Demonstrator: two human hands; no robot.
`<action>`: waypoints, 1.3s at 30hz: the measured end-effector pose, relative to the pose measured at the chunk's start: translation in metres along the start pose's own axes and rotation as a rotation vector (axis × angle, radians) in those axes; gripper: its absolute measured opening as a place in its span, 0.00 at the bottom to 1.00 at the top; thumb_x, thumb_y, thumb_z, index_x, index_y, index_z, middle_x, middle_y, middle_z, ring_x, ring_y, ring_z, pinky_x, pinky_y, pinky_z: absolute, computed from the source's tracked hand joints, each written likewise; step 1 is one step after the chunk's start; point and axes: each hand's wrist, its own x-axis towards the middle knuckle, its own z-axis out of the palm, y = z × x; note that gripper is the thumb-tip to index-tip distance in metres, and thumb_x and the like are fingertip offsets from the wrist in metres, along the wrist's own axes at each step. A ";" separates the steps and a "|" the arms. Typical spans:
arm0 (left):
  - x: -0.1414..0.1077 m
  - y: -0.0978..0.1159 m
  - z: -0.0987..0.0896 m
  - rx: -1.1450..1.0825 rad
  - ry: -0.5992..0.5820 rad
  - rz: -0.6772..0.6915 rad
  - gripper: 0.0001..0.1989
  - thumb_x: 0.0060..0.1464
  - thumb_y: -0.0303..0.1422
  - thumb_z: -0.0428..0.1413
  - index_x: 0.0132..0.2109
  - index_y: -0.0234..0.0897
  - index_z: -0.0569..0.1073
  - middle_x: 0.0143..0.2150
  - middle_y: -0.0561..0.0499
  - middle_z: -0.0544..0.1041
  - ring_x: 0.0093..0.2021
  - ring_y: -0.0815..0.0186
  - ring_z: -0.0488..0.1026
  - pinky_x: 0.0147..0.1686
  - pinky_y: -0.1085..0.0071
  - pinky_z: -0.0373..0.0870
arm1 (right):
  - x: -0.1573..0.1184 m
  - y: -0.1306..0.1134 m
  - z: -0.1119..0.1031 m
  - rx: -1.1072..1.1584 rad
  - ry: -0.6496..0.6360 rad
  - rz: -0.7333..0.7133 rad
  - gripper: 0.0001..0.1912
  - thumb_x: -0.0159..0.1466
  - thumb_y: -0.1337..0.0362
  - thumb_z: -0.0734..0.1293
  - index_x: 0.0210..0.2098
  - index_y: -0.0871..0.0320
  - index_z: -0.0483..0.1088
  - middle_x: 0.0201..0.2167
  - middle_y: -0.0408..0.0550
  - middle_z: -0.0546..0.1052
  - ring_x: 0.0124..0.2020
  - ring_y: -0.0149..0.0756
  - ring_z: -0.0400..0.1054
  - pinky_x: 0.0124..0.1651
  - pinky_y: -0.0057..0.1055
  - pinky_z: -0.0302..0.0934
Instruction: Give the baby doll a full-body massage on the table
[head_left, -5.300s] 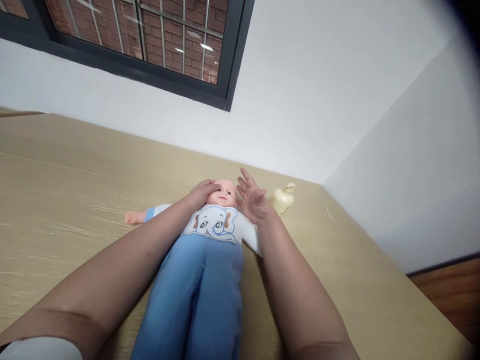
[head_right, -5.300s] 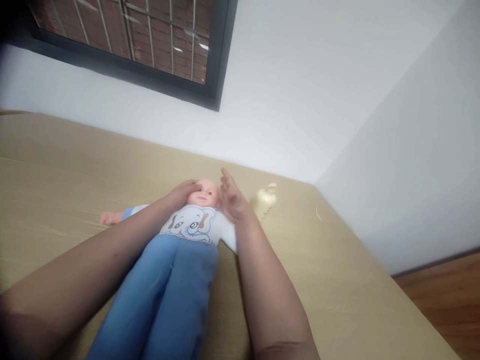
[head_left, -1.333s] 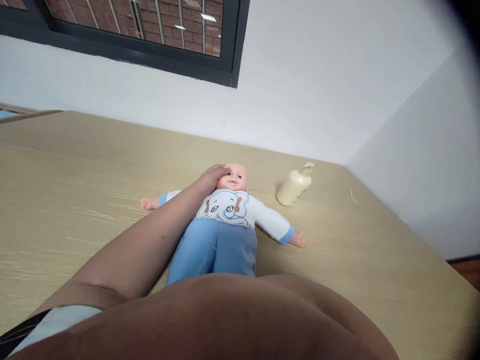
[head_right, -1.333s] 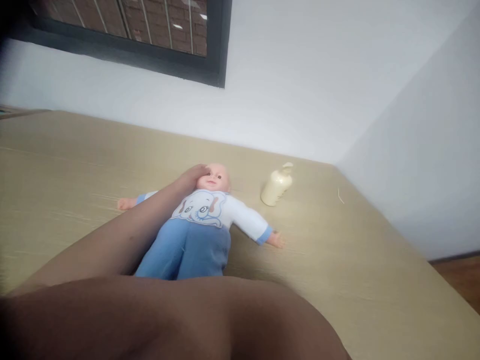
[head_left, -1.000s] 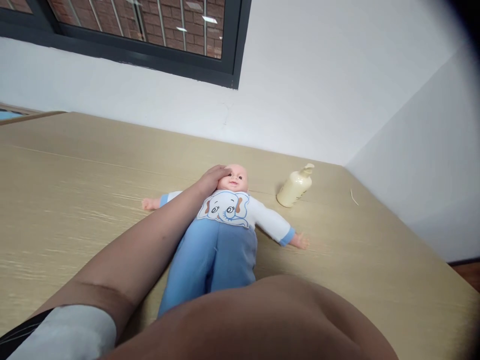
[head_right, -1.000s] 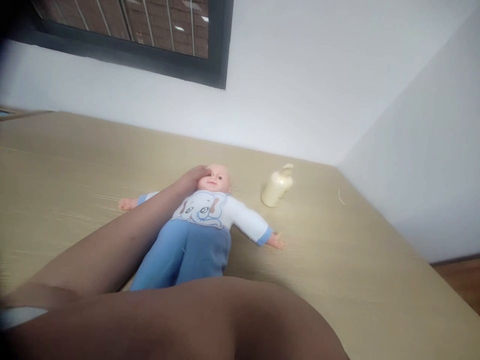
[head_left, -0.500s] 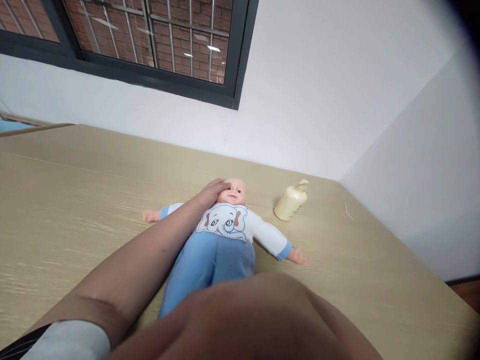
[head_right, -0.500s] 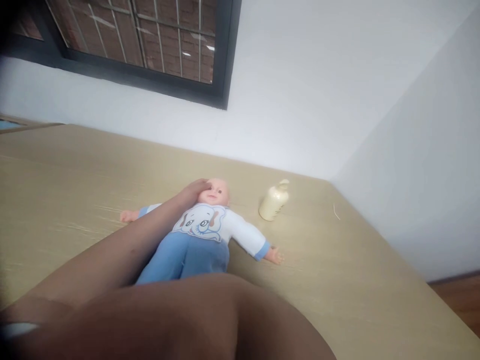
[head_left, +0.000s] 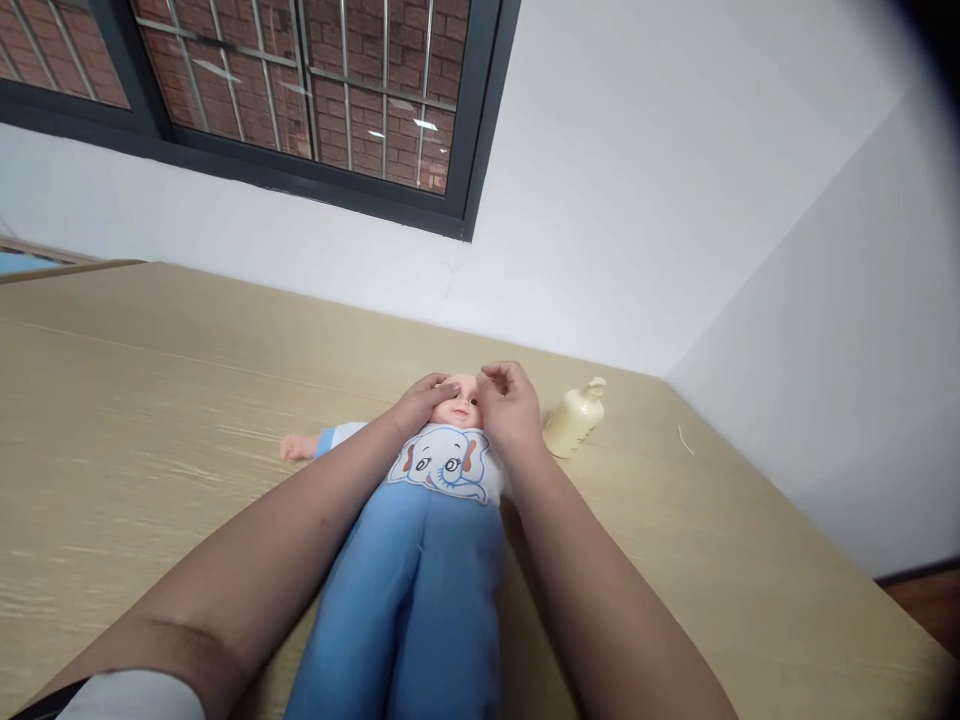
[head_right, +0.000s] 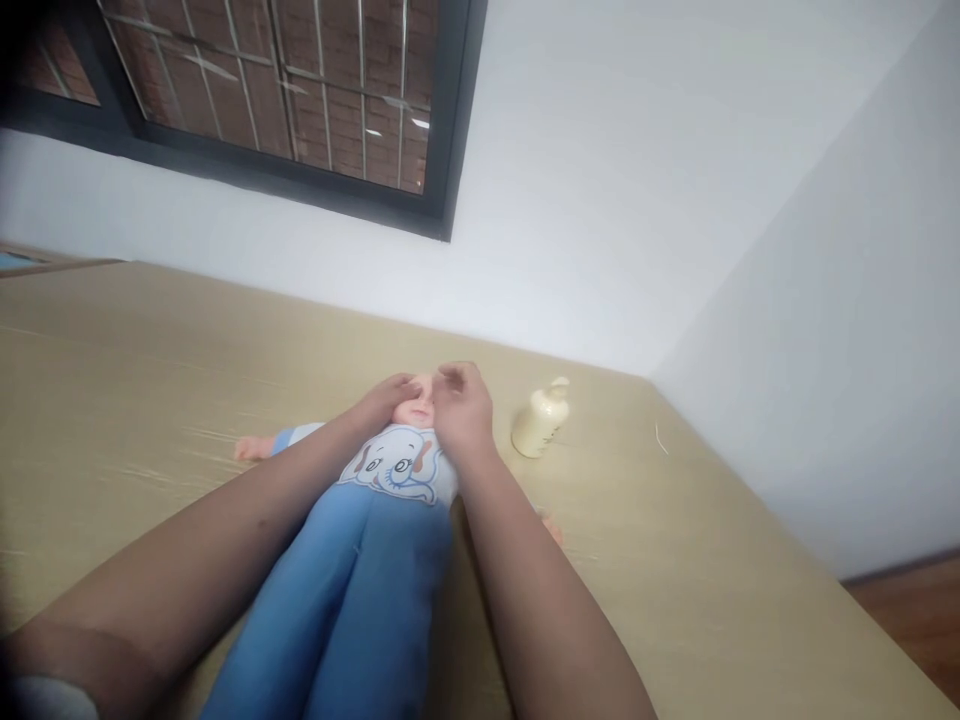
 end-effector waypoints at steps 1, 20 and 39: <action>0.000 -0.001 0.000 -0.011 0.009 -0.006 0.25 0.42 0.49 0.67 0.39 0.35 0.73 0.35 0.46 0.79 0.36 0.57 0.77 0.39 0.63 0.71 | 0.003 0.010 0.001 -0.071 -0.014 0.024 0.16 0.61 0.53 0.69 0.46 0.51 0.73 0.49 0.48 0.78 0.48 0.42 0.73 0.51 0.39 0.68; -0.002 0.000 -0.003 0.096 0.043 -0.041 0.20 0.46 0.43 0.64 0.43 0.34 0.75 0.40 0.47 0.80 0.43 0.56 0.76 0.40 0.66 0.71 | 0.009 0.069 -0.005 0.411 -0.322 0.415 0.29 0.58 0.52 0.73 0.58 0.50 0.70 0.53 0.49 0.79 0.57 0.48 0.71 0.61 0.46 0.65; -0.002 -0.004 -0.001 -0.001 -0.006 -0.056 0.27 0.45 0.48 0.67 0.44 0.33 0.74 0.40 0.44 0.80 0.40 0.56 0.77 0.40 0.64 0.72 | 0.014 0.084 0.002 0.286 -0.290 0.317 0.30 0.57 0.48 0.73 0.56 0.51 0.72 0.48 0.50 0.81 0.49 0.48 0.75 0.54 0.46 0.69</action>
